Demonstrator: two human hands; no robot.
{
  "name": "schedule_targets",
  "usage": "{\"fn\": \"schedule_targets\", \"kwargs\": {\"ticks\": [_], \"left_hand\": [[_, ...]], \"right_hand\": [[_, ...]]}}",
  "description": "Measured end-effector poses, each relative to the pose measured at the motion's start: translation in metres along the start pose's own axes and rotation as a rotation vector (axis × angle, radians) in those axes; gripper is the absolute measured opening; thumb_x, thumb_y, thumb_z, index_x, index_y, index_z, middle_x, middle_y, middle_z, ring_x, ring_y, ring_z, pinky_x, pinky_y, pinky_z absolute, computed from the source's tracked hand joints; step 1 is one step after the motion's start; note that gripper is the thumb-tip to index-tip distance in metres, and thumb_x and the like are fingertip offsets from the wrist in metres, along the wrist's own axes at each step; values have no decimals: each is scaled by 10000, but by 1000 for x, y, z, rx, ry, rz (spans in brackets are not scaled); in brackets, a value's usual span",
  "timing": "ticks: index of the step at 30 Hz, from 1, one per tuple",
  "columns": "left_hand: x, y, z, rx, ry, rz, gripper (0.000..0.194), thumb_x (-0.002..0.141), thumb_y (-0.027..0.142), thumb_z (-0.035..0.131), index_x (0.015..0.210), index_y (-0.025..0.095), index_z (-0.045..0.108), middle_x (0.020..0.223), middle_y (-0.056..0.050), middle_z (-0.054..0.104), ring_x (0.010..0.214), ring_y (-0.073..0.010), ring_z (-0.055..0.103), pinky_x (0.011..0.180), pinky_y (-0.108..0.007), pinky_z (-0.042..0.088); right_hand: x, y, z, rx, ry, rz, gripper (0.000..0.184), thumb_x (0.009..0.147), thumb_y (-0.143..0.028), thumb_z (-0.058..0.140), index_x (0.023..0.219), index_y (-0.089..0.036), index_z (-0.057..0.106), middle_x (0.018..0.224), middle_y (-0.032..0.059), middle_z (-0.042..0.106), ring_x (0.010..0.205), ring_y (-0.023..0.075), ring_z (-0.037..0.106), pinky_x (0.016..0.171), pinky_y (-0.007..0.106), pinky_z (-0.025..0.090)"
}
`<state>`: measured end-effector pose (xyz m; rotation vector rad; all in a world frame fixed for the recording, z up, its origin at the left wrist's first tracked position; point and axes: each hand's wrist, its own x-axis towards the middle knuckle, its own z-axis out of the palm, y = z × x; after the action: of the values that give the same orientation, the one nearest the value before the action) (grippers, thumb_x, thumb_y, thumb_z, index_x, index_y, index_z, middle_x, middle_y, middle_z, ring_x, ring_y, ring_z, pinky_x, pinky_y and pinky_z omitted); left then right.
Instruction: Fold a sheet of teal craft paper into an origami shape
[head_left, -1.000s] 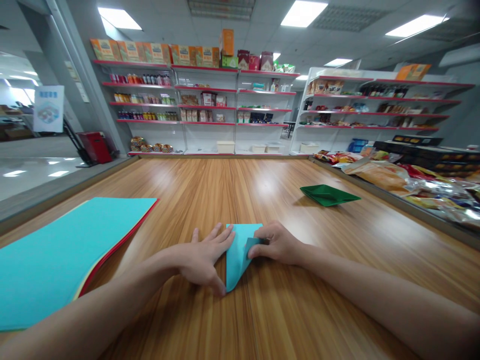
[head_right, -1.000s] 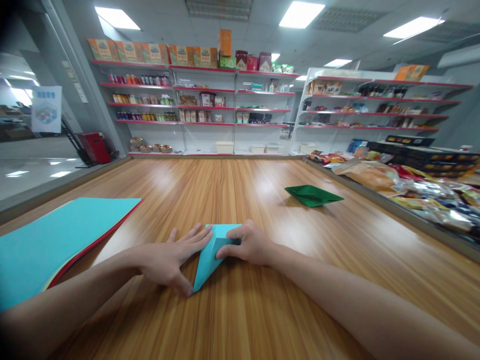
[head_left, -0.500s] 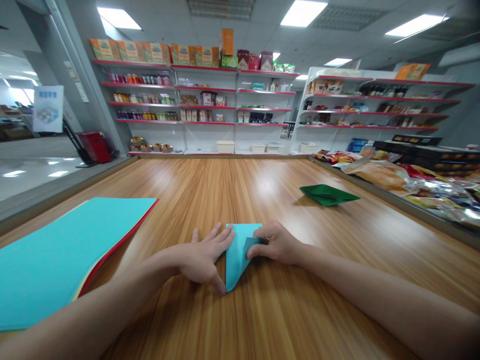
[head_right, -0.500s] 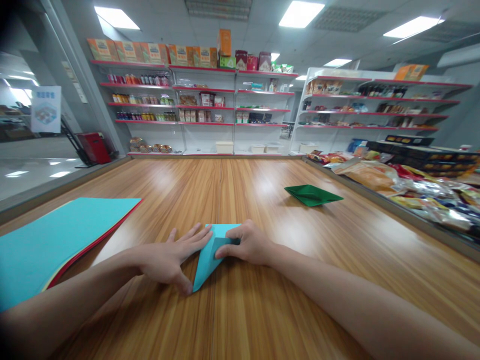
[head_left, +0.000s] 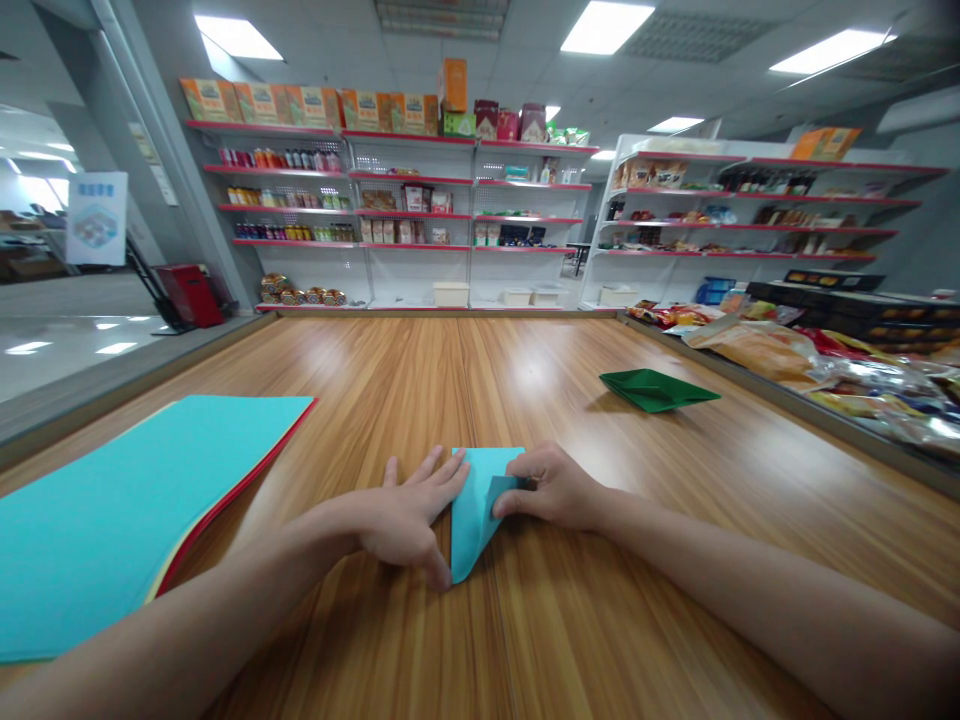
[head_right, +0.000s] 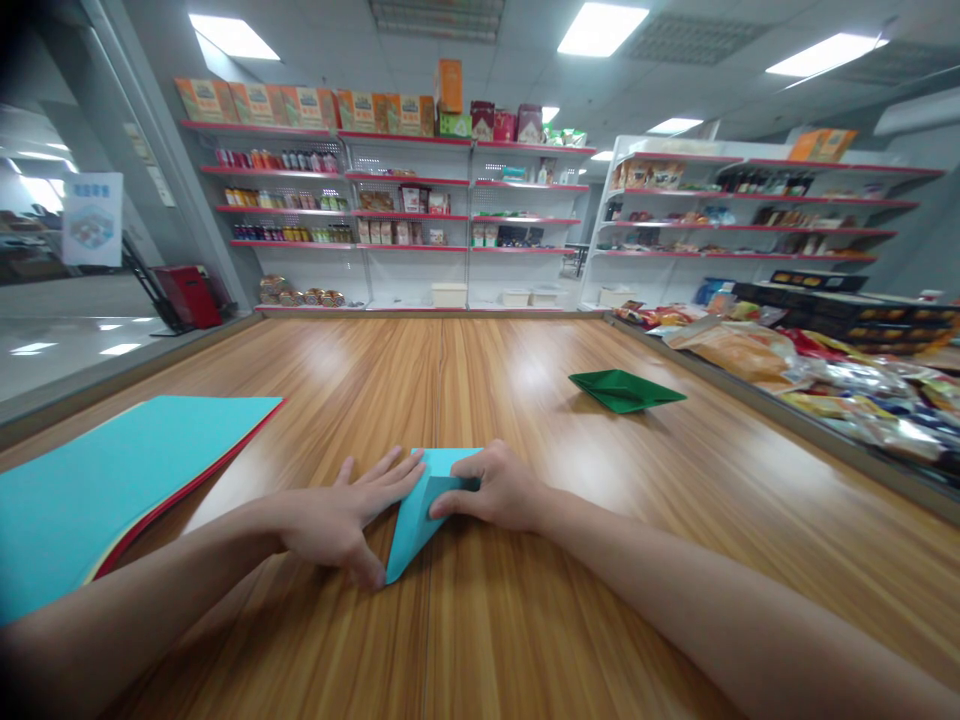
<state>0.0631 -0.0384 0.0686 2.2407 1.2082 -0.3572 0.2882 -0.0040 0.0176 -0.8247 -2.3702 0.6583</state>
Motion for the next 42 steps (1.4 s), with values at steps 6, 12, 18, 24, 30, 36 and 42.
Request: {"fn": "schedule_targets", "kwargs": {"ticks": [6, 12, 18, 24, 30, 36, 42], "left_hand": [[3, -2, 3, -47, 12, 12, 1191, 592, 419, 697, 1480, 165, -55, 1516, -110, -165, 1359, -335, -220, 1015, -650, -125], [0, -4, 4, -71, 30, 41, 1164, 611, 403, 687, 1477, 212, -67, 1515, -97, -173, 1357, -330, -227, 1002, -654, -133], [2, -5, 7, -90, 57, 52, 1168, 603, 395, 706, 1478, 232, -49, 1517, -101, -158, 1356, -346, -215, 993, -660, -140], [3, -8, 8, -107, 84, 73, 1140, 609, 422, 703, 1484, 234, -4, 1527, -93, -120, 1360, -356, -200, 979, -671, -154], [2, -8, 9, -103, 87, 88, 1142, 616, 445, 701, 1478, 252, -22, 1526, -81, -129, 1352, -361, -217, 964, -684, -158], [-1, -11, 6, -99, 70, 118, 1151, 627, 495, 711, 1471, 269, -39, 1529, -82, -120, 1365, -363, -193, 972, -688, -140], [-4, -6, 0, -131, 76, 124, 879, 778, 636, 526, 1473, 347, 72, 1550, -52, -17, 1387, -342, -144, 994, -692, -98]], "right_hand": [[3, -10, 3, 7, 45, 108, 535, 756, -553, 640, 496, -152, 402, 502, -58, 306, 497, 65, 286, 453, 212, 226], [7, -21, 5, 26, 74, 191, 525, 769, -530, 631, 495, -159, 380, 503, -57, 302, 493, 69, 297, 454, 225, 218], [10, -22, 7, -9, 87, 229, 518, 783, -514, 615, 490, -159, 376, 498, -55, 288, 482, 67, 286, 445, 228, 195], [11, -24, 7, -81, 101, 235, 535, 772, -520, 619, 470, -159, 365, 480, -55, 285, 465, 64, 274, 440, 235, 177], [13, -24, 7, -95, 87, 265, 519, 777, -506, 615, 475, -158, 376, 477, -54, 296, 465, 65, 285, 437, 233, 176], [14, -22, 6, -65, 37, 265, 453, 790, -478, 607, 517, -150, 455, 507, -49, 338, 485, 68, 307, 445, 224, 198], [13, -24, 3, -53, 15, 269, 452, 786, -490, 607, 523, -148, 472, 516, -46, 350, 498, 70, 316, 450, 222, 204]]}}
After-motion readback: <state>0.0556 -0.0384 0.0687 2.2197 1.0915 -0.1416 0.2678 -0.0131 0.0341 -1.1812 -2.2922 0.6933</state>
